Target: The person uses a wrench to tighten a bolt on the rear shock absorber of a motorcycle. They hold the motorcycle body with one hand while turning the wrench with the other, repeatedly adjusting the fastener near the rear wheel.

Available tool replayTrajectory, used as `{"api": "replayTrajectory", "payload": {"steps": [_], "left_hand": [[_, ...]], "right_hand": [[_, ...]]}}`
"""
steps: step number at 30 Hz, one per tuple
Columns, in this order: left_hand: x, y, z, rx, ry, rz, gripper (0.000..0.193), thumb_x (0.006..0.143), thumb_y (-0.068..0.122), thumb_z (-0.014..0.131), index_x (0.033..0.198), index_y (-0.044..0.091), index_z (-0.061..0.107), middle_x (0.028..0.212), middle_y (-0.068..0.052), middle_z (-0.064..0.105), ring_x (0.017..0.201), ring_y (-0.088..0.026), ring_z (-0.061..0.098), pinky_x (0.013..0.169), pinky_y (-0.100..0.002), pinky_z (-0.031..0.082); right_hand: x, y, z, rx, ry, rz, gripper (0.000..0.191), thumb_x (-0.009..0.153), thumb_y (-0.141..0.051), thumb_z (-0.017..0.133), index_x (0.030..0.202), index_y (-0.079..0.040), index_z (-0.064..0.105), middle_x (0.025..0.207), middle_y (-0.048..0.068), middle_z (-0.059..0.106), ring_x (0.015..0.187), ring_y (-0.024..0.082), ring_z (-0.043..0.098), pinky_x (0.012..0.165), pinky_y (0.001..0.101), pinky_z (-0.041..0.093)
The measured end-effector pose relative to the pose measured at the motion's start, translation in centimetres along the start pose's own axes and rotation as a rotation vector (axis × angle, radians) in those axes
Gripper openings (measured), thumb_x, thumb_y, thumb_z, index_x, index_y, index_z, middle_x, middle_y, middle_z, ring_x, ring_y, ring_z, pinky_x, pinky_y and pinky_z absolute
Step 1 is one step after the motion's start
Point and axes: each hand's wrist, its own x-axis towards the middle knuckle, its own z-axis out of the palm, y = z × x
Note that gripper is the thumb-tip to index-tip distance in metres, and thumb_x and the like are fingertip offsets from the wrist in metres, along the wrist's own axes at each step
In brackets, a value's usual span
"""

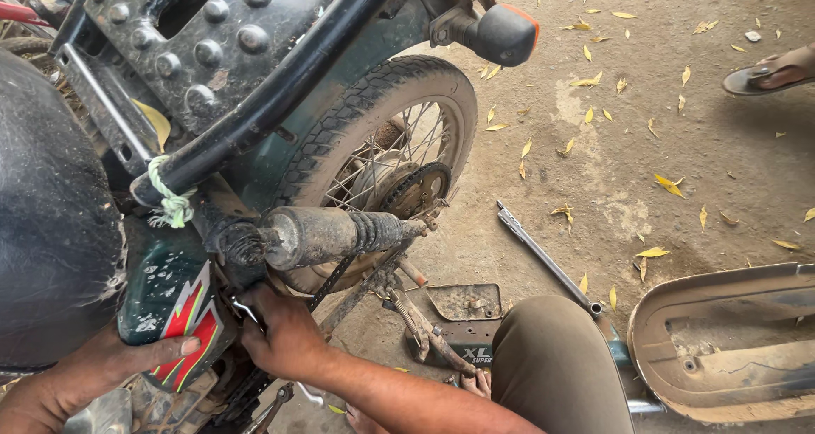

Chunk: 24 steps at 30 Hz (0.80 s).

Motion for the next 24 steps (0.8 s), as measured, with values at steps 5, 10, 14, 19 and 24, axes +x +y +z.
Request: {"api": "replayTrajectory", "payload": {"steps": [5,10,14,19,24], "left_hand": [[0.0,-0.4,-0.1,-0.056,-0.062,0.095,0.106,0.059,0.049,0.093,0.148,0.013,0.049,0.134,-0.024,0.066,0.13,-0.036,0.061,0.105,-0.052,0.053],[-0.4,-1.4,-0.5,0.158,-0.134,0.636,0.091,0.069,0.048,0.093,0.143,0.01,0.056,0.151,-0.022,0.05,0.145,-0.032,0.046,0.111,-0.048,0.046],[0.9,-1.8,-0.3,-0.04,-0.083,0.12,0.108,0.065,0.055,0.088,0.155,0.014,0.047,0.131,-0.028,0.067,0.129,-0.041,0.061,0.103,-0.058,0.055],[2.1,-2.1,-0.4,-0.009,-0.048,0.014,0.11,0.056,0.062,0.085,0.151,0.017,0.051,0.136,-0.023,0.065,0.136,-0.037,0.059,0.112,-0.058,0.048],[1.0,-1.3,-0.5,0.01,-0.036,-0.002,0.114,0.053,0.072,0.081,0.149,0.017,0.056,0.144,-0.022,0.057,0.141,-0.036,0.051,0.116,-0.056,0.042]], "right_hand": [[-1.1,1.6,0.6,-0.076,0.089,-0.257,0.035,0.097,-0.007,0.062,0.131,0.0,0.053,0.107,0.02,0.065,0.093,0.039,0.068,0.081,0.0484,0.055],[-1.2,1.2,0.7,-0.055,0.087,-0.14,0.038,0.093,-0.007,0.062,0.13,-0.001,0.054,0.103,0.018,0.066,0.096,0.036,0.07,0.085,0.0475,0.056],[0.4,0.1,-0.4,0.11,-0.056,0.147,0.039,0.086,-0.014,0.067,0.121,0.0,0.057,0.101,0.021,0.07,0.093,0.035,0.071,0.084,0.0451,0.056],[1.0,-1.0,-0.7,0.152,-0.01,0.182,0.036,0.084,-0.012,0.068,0.117,0.002,0.061,0.102,0.021,0.071,0.097,0.035,0.072,0.085,0.0438,0.057],[-0.1,-1.1,-0.3,0.099,0.084,-0.1,0.031,0.096,-0.009,0.062,0.126,-0.002,0.06,0.106,0.019,0.07,0.097,0.035,0.073,0.086,0.0428,0.058]]}}
